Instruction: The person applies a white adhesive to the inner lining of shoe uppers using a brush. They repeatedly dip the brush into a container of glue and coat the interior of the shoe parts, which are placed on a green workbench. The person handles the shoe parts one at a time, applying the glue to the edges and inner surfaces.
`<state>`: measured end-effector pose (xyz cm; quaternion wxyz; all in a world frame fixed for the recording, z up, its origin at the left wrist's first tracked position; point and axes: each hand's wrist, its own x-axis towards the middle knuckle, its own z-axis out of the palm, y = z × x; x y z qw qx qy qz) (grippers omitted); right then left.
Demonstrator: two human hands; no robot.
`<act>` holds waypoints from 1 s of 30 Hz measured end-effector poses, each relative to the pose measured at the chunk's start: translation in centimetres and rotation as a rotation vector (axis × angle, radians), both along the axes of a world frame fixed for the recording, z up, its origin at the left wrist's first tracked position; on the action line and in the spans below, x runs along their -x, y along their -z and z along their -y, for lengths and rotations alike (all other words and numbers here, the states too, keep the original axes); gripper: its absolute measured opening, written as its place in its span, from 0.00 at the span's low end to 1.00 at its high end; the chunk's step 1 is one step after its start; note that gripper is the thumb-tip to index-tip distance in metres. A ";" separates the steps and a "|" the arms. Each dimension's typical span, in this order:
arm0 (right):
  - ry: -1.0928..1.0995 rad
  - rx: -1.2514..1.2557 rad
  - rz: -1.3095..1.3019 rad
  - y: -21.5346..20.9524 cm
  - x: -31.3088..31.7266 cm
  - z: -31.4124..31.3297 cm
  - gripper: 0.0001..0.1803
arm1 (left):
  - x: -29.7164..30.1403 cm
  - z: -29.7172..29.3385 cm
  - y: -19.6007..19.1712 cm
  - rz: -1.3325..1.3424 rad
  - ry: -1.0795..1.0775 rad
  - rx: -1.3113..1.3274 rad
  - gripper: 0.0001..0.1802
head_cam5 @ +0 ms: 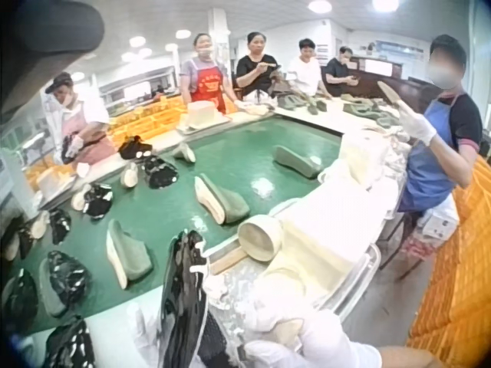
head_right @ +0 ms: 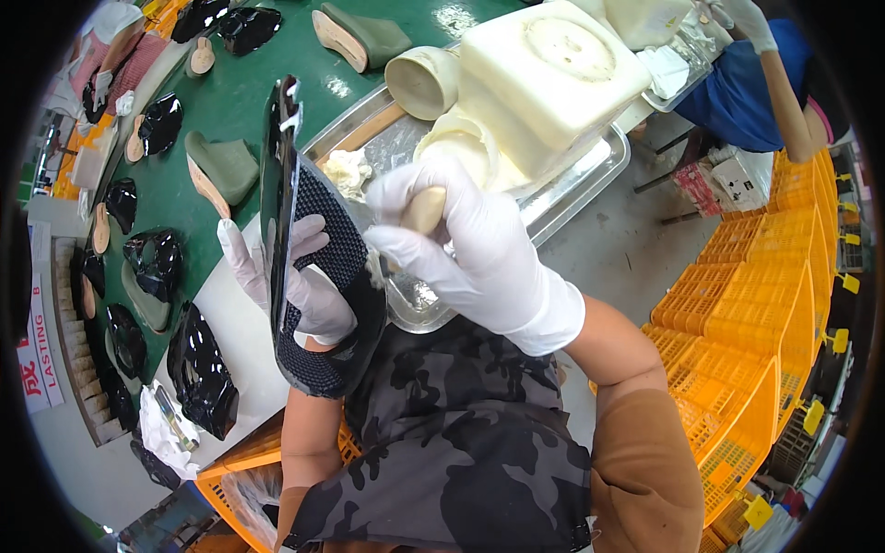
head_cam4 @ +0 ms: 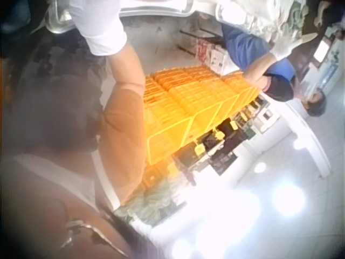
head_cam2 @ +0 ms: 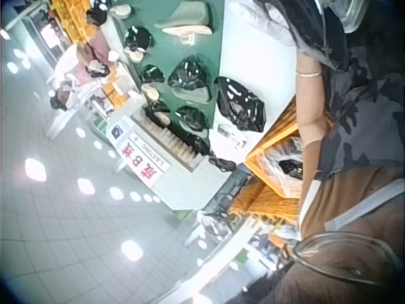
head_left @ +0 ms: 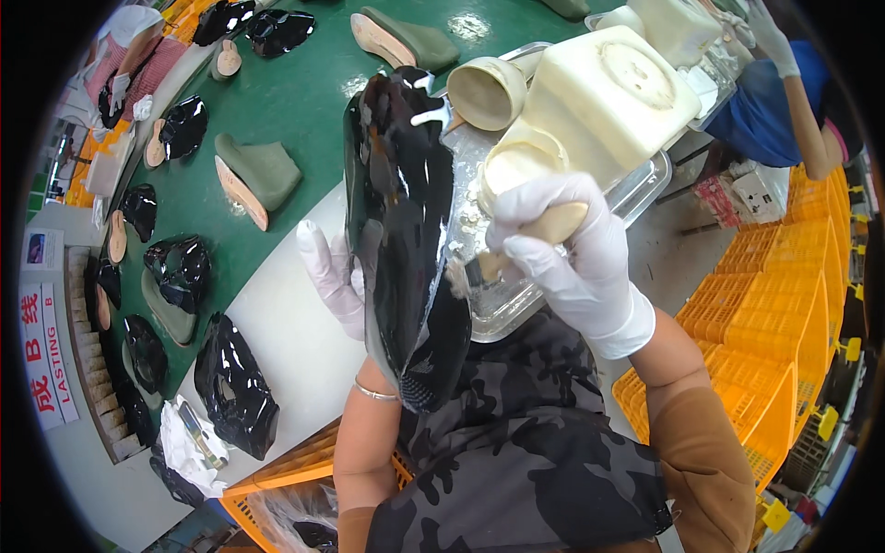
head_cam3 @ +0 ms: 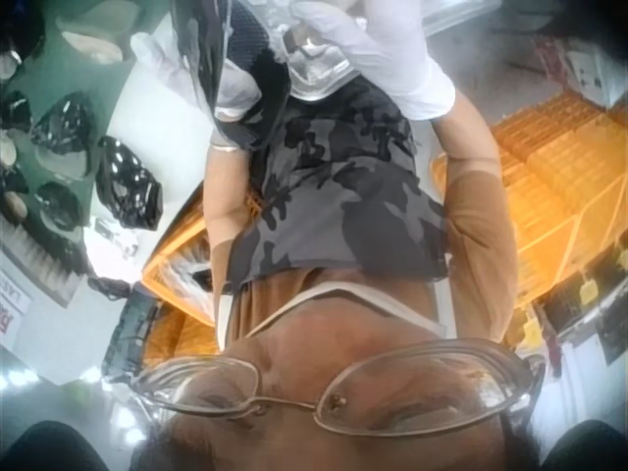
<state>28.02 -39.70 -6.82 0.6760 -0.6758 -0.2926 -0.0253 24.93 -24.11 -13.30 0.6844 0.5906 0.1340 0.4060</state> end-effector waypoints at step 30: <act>-0.128 0.644 0.783 -0.8 1.7 -1.8 0.23 | -1.7 -4.1 2.6 0.116 -0.165 -0.050 0.30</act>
